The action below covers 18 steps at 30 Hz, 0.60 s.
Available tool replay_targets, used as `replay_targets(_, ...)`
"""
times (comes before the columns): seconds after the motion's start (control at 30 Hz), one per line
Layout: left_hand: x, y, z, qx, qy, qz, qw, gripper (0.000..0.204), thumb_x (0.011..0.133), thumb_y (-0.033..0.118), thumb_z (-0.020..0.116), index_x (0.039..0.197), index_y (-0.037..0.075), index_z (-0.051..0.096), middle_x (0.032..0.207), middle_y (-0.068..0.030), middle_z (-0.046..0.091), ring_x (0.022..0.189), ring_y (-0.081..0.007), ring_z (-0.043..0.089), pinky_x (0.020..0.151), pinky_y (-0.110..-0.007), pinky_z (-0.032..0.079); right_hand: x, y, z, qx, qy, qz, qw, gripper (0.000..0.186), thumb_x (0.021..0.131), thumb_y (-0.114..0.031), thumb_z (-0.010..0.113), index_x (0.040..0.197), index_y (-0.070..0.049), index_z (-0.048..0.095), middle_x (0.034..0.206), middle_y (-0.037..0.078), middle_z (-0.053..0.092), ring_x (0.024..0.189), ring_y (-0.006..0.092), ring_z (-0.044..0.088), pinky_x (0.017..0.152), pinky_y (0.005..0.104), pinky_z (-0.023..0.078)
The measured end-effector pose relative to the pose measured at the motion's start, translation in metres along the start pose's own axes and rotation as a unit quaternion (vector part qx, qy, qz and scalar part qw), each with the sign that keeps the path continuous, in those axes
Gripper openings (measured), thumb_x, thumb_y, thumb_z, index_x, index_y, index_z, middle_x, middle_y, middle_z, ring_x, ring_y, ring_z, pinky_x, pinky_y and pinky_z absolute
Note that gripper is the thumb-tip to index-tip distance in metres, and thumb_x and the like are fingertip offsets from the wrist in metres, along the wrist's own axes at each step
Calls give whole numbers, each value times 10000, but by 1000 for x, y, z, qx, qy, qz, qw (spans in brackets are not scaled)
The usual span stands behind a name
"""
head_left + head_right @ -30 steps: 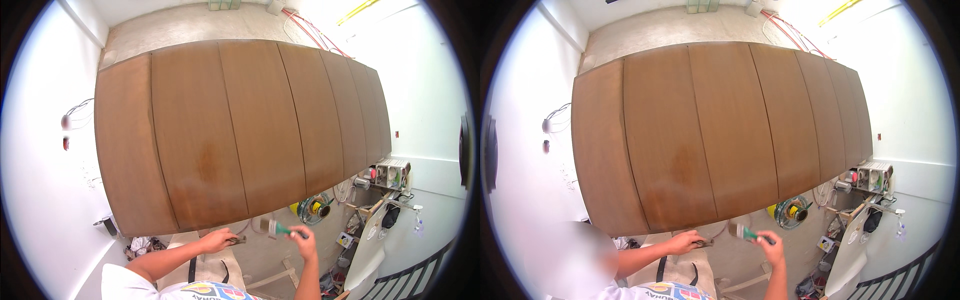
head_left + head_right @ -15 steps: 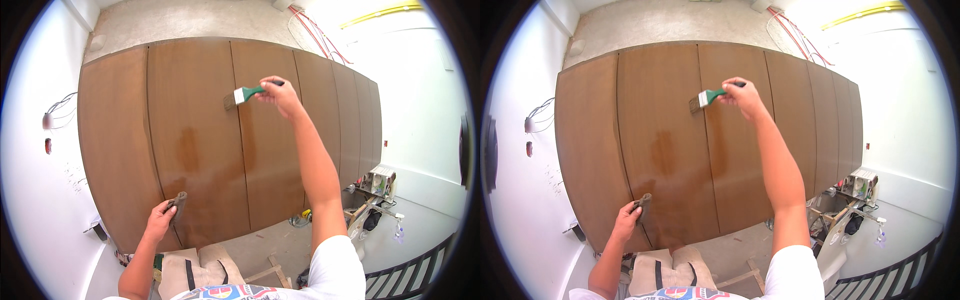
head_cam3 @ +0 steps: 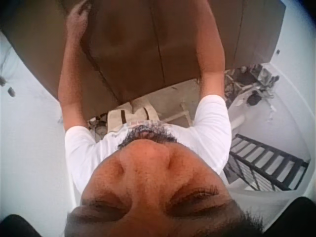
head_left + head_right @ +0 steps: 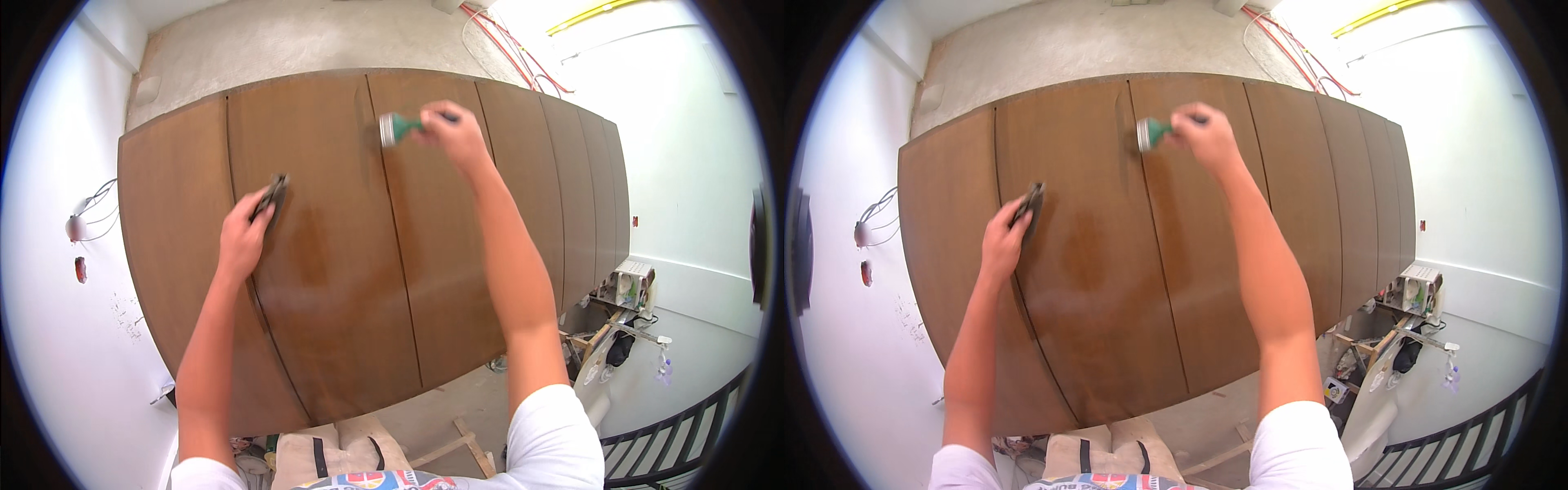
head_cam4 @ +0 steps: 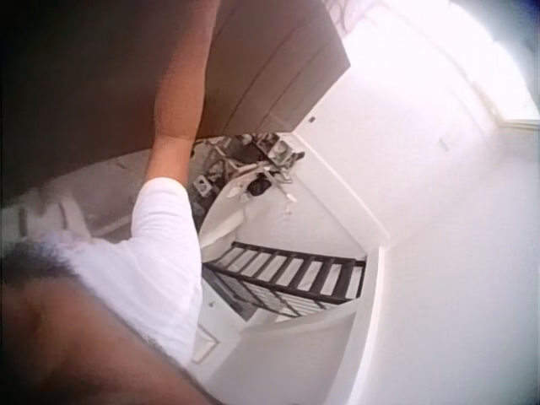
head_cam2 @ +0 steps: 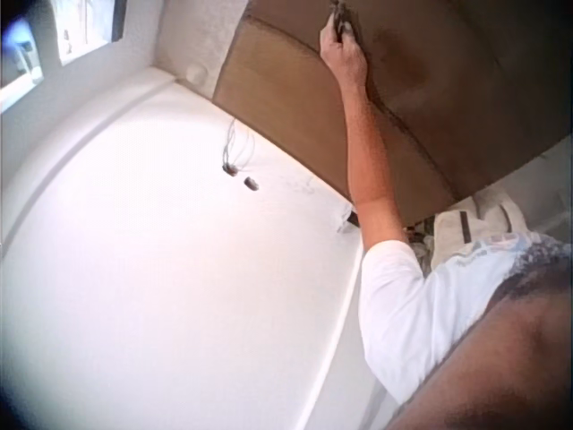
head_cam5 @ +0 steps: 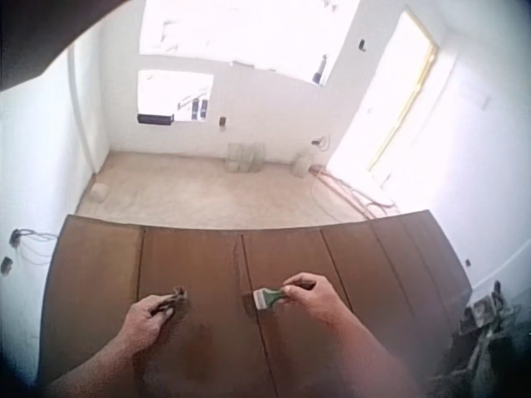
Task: The person applies a brown finish to a large vertical wooden panel using a paintbrush and a cloth. They repeatedly dip the brush into a paint can on the floor, apply the finish in vertical strokes, and wipe the surface with a cloth to blend or remove excess. The work continues across multiple sections of the panel.
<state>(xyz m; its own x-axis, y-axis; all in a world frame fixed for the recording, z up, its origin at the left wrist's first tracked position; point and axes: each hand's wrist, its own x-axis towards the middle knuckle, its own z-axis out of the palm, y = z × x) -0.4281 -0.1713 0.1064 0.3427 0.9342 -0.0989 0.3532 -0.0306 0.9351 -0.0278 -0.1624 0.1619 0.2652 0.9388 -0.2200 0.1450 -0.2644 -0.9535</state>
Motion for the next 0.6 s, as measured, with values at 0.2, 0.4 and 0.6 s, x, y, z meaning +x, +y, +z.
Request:
replay_targets(0.2,178,-1,48,159,18,184,970,328,993,114,620,1304,50,704,1184,-181,713,1118,-376,666,977,-437,513,-217,0,-27,61,-74,133,986,168,989,-115,709,1088,21,698,1047,107,732,917,204,740,851,344,605)
replay_targets(0.4,303,6,104,328,4,229,916,312,988,137,622,1274,139,747,1214,-149,709,1159,-377,660,1002,-472,536,-382,40,-39,192,-31,267,944,192,982,-15,696,1158,63,695,1110,168,744,1007,239,754,909,380,623)
replay_targets(0.6,193,3,144,341,-83,325,878,290,859,39,628,1075,149,787,1054,-145,705,1048,-377,669,918,-503,555,-479,74,-33,195,26,341,919,205,985,-22,700,1160,85,692,1112,183,745,1002,245,752,928,368,621)
